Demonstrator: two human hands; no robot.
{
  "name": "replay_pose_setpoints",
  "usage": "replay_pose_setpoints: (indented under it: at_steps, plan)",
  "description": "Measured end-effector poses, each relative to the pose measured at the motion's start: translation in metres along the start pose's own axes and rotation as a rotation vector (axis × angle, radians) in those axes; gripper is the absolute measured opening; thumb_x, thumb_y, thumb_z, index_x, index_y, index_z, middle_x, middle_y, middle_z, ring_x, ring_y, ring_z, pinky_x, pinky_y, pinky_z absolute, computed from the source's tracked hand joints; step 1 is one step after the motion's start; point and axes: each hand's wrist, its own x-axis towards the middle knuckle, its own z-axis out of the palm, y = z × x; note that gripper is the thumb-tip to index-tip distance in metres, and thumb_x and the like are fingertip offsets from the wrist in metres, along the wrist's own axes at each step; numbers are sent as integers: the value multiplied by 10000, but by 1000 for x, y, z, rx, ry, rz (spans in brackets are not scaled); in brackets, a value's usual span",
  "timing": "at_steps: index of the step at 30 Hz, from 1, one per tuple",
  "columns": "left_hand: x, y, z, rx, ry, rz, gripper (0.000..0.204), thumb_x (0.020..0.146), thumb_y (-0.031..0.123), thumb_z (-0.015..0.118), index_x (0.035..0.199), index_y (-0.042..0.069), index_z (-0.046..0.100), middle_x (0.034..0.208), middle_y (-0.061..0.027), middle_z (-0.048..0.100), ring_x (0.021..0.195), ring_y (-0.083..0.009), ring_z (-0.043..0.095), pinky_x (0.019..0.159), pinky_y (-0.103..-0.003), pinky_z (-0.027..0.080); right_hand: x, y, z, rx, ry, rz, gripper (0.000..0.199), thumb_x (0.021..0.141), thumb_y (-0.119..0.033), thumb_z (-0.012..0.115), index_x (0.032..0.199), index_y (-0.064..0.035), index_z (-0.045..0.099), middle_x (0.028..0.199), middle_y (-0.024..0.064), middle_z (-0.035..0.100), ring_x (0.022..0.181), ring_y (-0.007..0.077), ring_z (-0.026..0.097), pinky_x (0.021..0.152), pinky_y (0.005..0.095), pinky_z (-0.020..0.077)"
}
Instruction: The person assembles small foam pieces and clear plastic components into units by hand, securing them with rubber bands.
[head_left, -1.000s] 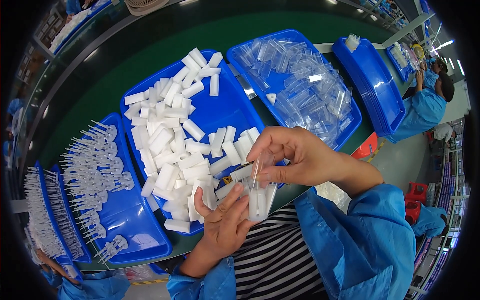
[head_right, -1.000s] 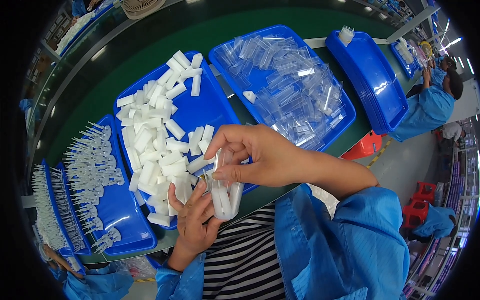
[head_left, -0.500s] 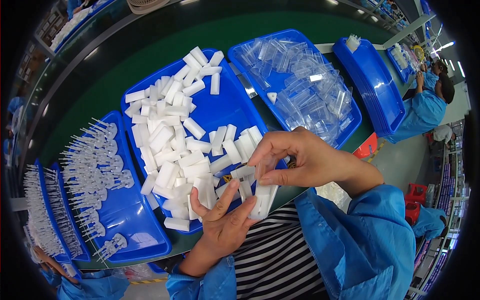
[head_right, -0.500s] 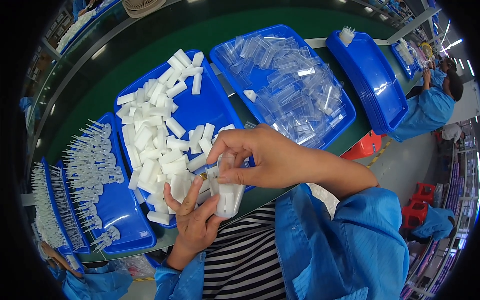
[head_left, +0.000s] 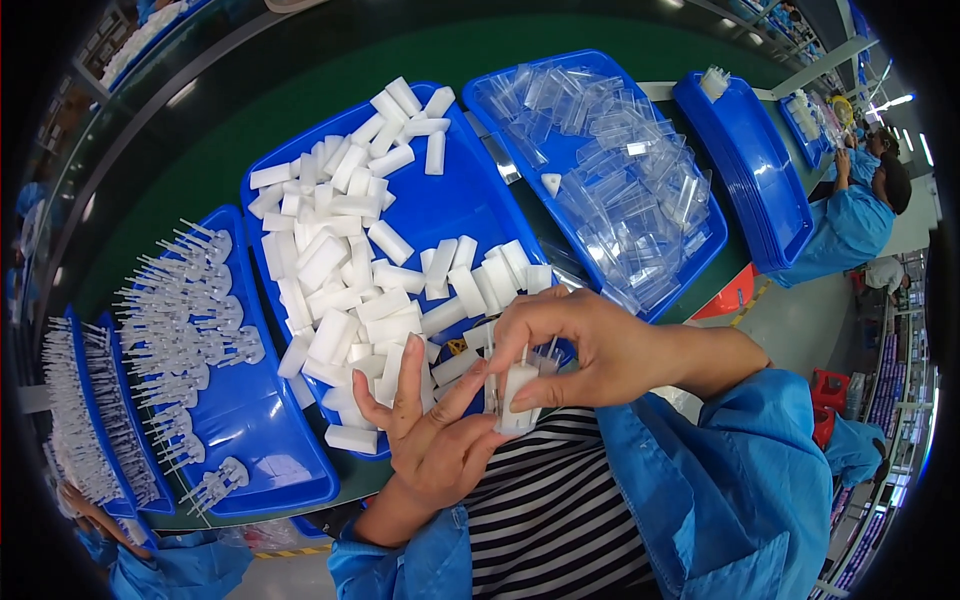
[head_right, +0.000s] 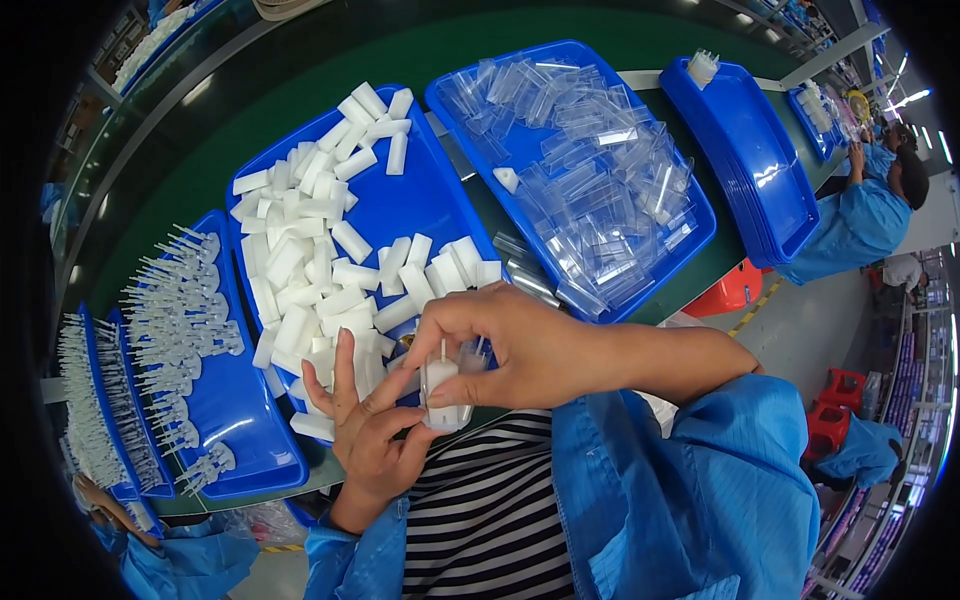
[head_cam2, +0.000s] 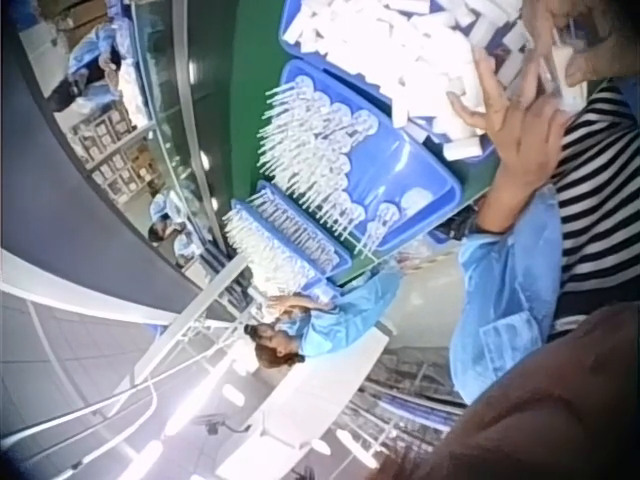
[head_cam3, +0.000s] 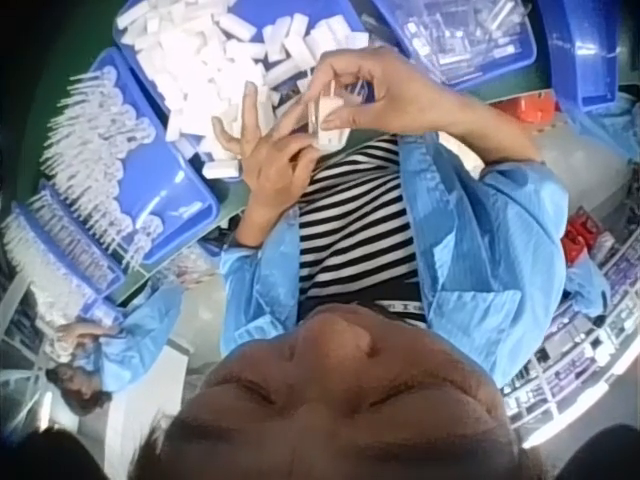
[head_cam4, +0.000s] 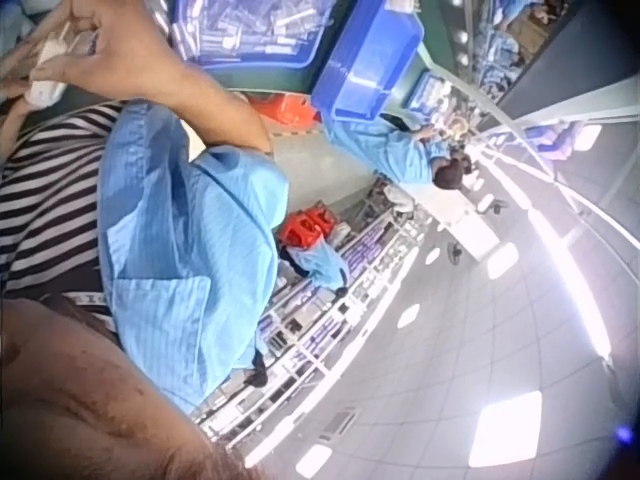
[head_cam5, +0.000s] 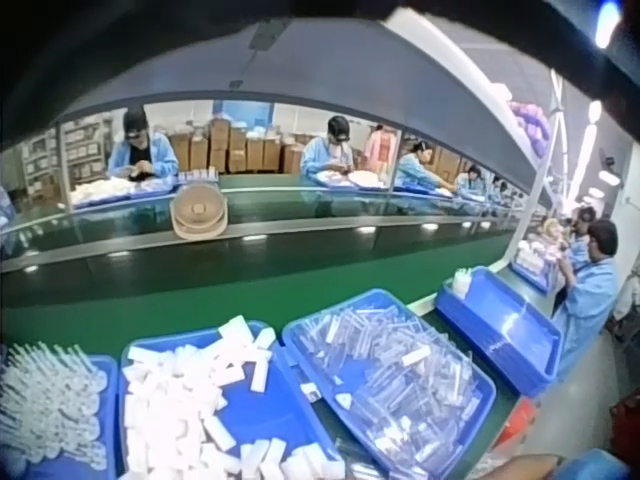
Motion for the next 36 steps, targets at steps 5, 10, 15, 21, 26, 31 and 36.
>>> replay_pose_setpoints:
  at_steps: [5, 10, 15, 21, 26, 31, 36]
  plan:
    - [2, -1, -3, -20, 44, -40, 170, 733, 288, 669, 692, 142, 595, 1093, -15, 626, 1222, -424, 374, 1034, -559, -30, -4, 5, 10, 161, 49, 194, 329, 730, -42, 713, 1024, -41, 566, 962, 74, 565, 904, 161, 565, 816, 274, 415]
    - [5, -4, -6, -105, 66, -82, 169, 703, 296, 693, 706, 140, 628, 1062, -12, 638, 1217, -417, 384, 1044, -536, -10, -1, 15, 20, 183, 211, -106, 306, 759, -149, 702, 999, -31, 553, 839, 64, 610, 746, 123, 579, 662, 259, 424]
    - [5, -5, -11, -226, 60, -92, 159, 685, 314, 696, 657, 164, 649, 987, 1, 652, 1190, -381, 407, 1043, -510, 33, 1, 10, 23, 252, 159, -50, 307, 751, -154, 711, 989, -37, 558, 852, 56, 600, 765, 127, 584, 670, 255, 403]
    - [-1, -10, -9, -238, 103, -5, 116, 693, 284, 697, 660, 184, 646, 1072, -22, 607, 1187, -390, 379, 1035, -528, 31, 10, -16, 12, -80, 58, -139, 325, 732, -167, 726, 1013, -74, 592, 912, 60, 586, 872, 177, 546, 780, 289, 374]
    - [-2, -11, 2, -445, 294, -52, 120, 686, 225, 707, 638, 165, 614, 1131, -65, 570, 1223, -417, 332, 1028, -543, 27, 62, -18, -25, -46, -203, -176, 244, 745, -153, 701, 973, -95, 636, 976, 74, 611, 927, 202, 560, 759, 280, 417]
    - [-10, -13, 0, -406, 340, -10, 238, 707, 281, 730, 815, 146, 566, 735, -45, 646, 1127, -408, 450, 1021, -555, 78, 133, 16, -59, -806, 34, -270, 209, 752, -108, 621, 959, -85, 605, 947, 79, 623, 842, 229, 605, 724, 331, 477]
    - [-11, -16, 1, -403, 440, 9, 269, 678, 267, 755, 815, 131, 569, 715, -44, 641, 1121, -394, 454, 1015, -556, 106, 158, 44, -46, -1223, -179, -273, 188, 750, -65, 544, 934, -54, 579, 867, 129, 621, 805, 284, 621, 699, 378, 498]
